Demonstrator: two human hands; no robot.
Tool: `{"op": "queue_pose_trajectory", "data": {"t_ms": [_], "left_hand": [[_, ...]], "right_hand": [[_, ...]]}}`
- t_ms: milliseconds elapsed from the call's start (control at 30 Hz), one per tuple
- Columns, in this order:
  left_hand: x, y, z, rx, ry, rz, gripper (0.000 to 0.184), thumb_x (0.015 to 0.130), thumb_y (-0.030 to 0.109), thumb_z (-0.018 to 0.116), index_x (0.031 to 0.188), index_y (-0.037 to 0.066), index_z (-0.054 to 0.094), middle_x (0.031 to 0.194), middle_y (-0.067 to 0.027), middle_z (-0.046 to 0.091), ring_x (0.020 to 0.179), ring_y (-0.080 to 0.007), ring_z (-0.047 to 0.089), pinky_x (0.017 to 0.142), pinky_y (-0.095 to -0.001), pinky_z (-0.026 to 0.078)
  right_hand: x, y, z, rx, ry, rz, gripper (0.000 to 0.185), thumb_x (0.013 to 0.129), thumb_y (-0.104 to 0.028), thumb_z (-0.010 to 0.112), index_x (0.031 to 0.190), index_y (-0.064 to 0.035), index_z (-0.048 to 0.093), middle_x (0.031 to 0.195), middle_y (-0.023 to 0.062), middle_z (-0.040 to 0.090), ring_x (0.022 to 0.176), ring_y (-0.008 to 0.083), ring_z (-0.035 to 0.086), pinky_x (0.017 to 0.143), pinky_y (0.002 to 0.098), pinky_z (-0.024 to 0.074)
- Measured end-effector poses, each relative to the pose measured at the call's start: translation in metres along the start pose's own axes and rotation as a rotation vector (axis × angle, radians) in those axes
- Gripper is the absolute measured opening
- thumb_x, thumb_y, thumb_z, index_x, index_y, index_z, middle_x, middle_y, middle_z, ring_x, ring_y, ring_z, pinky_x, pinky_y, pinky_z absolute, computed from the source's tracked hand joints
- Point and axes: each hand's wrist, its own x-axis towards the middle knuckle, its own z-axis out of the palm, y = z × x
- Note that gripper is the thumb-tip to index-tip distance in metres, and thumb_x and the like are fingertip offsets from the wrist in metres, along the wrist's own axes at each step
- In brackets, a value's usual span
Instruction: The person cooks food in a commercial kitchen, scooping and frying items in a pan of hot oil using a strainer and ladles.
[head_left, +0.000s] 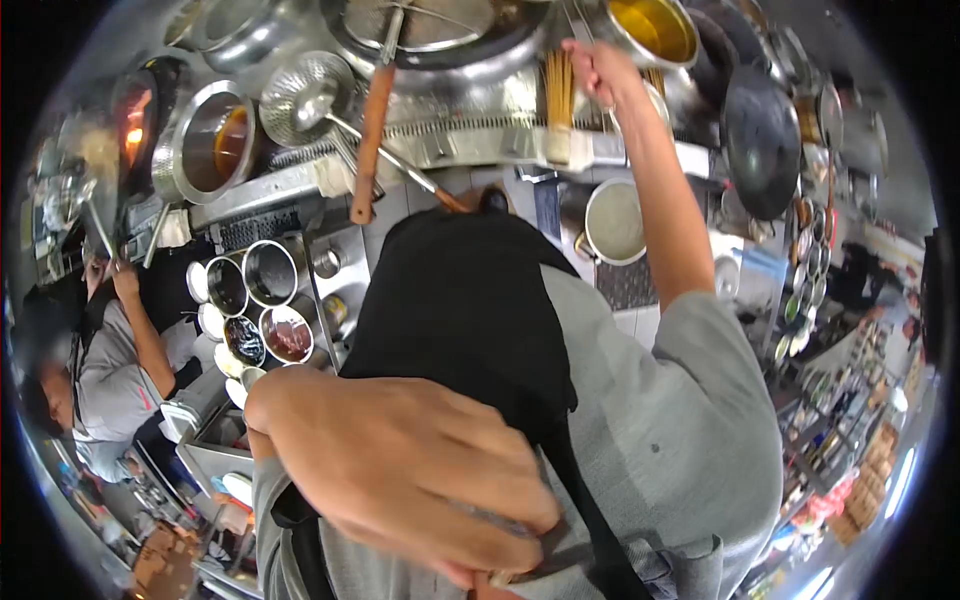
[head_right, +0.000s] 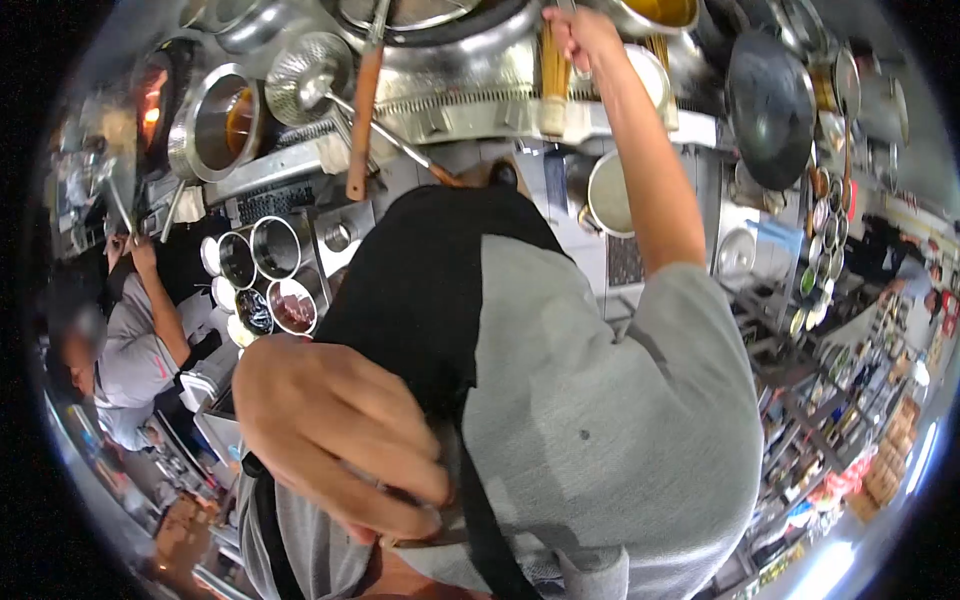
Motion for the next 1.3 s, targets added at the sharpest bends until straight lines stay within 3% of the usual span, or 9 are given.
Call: {"op": "queue_pose_trajectory", "data": {"t_ms": [233,400,433,533,700,867,933,1133,1300], "left_hand": [[-0.011,0.003,-0.007,0.018,0.017,-0.151,0.036,0.091,0.022,0.061,0.113,-0.006,0.064,0.117,-0.0233,0.061,0.102,-0.0348,0.061,0.083,-0.0404,0.048],[-0.013,-0.017,0.002,0.149,0.450,0.052,0.031,0.092,0.035,0.061,0.094,0.005,0.072,0.100,-0.0140,0.068,0.089,-0.0236,0.065,0.070,-0.0315,0.052],[0.000,-0.019,-0.014,0.283,0.345,0.054,0.039,0.090,0.042,0.062,0.092,0.004,0.071,0.098,-0.0148,0.066,0.089,-0.0257,0.066,0.066,-0.0316,0.054],[0.026,-0.027,-0.016,0.141,-0.001,-0.198,0.079,0.089,0.061,0.050,0.133,-0.005,0.049,0.139,-0.0343,0.039,0.127,-0.0460,0.044,0.094,-0.0512,0.043],[0.015,-0.030,-0.014,0.072,-0.185,-0.206,0.076,0.095,0.059,0.039,0.142,-0.002,0.040,0.149,-0.0290,0.028,0.136,-0.0440,0.031,0.103,-0.0499,0.034],[-0.029,-0.027,-0.036,0.557,0.204,-0.713,0.051,0.075,0.019,0.076,0.122,0.007,0.060,0.118,-0.0145,0.056,0.109,-0.0326,0.054,0.092,-0.0386,0.044],[-0.044,-0.037,-0.034,0.414,0.153,-0.660,0.024,0.075,0.009,0.075,0.097,0.005,0.067,0.095,-0.0086,0.061,0.090,-0.0270,0.059,0.079,-0.0351,0.047],[-0.031,-0.046,-0.032,0.462,0.343,-0.570,0.012,0.078,-0.002,0.070,0.087,0.002,0.064,0.083,-0.0081,0.062,0.078,-0.0232,0.061,0.068,-0.0312,0.048],[-0.024,-0.054,-0.032,0.370,0.118,-0.374,0.012,0.079,0.004,0.072,0.088,0.005,0.065,0.086,-0.0078,0.062,0.078,-0.0228,0.061,0.068,-0.0326,0.048]], "right_hand": [[0.018,-0.019,-0.030,0.328,-0.185,-0.045,0.022,0.101,-0.014,0.040,0.116,0.0018,0.046,0.062,-0.0053,0.035,0.044,0.0053,0.032,0.039,0.0206,0.0255],[0.083,-0.041,-0.065,0.229,-0.443,-0.004,0.033,0.093,-0.027,0.049,0.065,-0.0110,0.050,0.049,0.0035,0.043,0.036,0.0167,0.037,0.033,0.0353,0.0294],[0.059,-0.059,-0.007,-0.174,0.368,-0.152,0.028,0.090,-0.018,0.050,0.064,-0.0087,0.051,0.049,0.0048,0.044,0.036,0.0181,0.039,0.034,0.0357,0.0308],[0.164,-0.041,-0.052,-1.455,0.434,-0.747,0.030,0.075,-0.018,0.055,0.049,-0.0044,0.059,0.050,0.0107,0.058,0.049,0.0219,0.060,0.047,0.0370,0.0454],[0.150,-0.073,-0.015,-0.771,0.350,-0.106,0.024,0.076,-0.007,0.048,0.057,0.0030,0.058,0.054,0.0163,0.058,0.043,0.0259,0.058,0.040,0.0413,0.0428],[0.154,-0.028,-0.067,-0.677,0.234,-0.623,0.047,0.090,-0.027,0.049,0.049,-0.0047,0.051,0.041,0.0080,0.048,0.034,0.0179,0.047,0.035,0.0344,0.0345],[0.073,-0.062,-0.017,-0.308,0.365,-0.154,0.021,0.087,-0.012,0.050,0.067,-0.0057,0.053,0.050,0.0068,0.046,0.036,0.0201,0.042,0.033,0.0372,0.0316],[0.012,-0.049,-0.024,-0.460,0.366,-0.271,0.022,0.084,-0.024,0.057,0.074,-0.0043,0.059,0.053,0.0177,0.055,0.034,0.0294,0.047,0.029,0.0399,0.0328],[-0.034,-0.025,0.013,-0.482,0.343,-0.413,0.023,0.096,-0.025,0.050,0.081,-0.0072,0.051,0.050,0.0017,0.046,0.034,0.0136,0.043,0.030,0.0293,0.0323]]}}
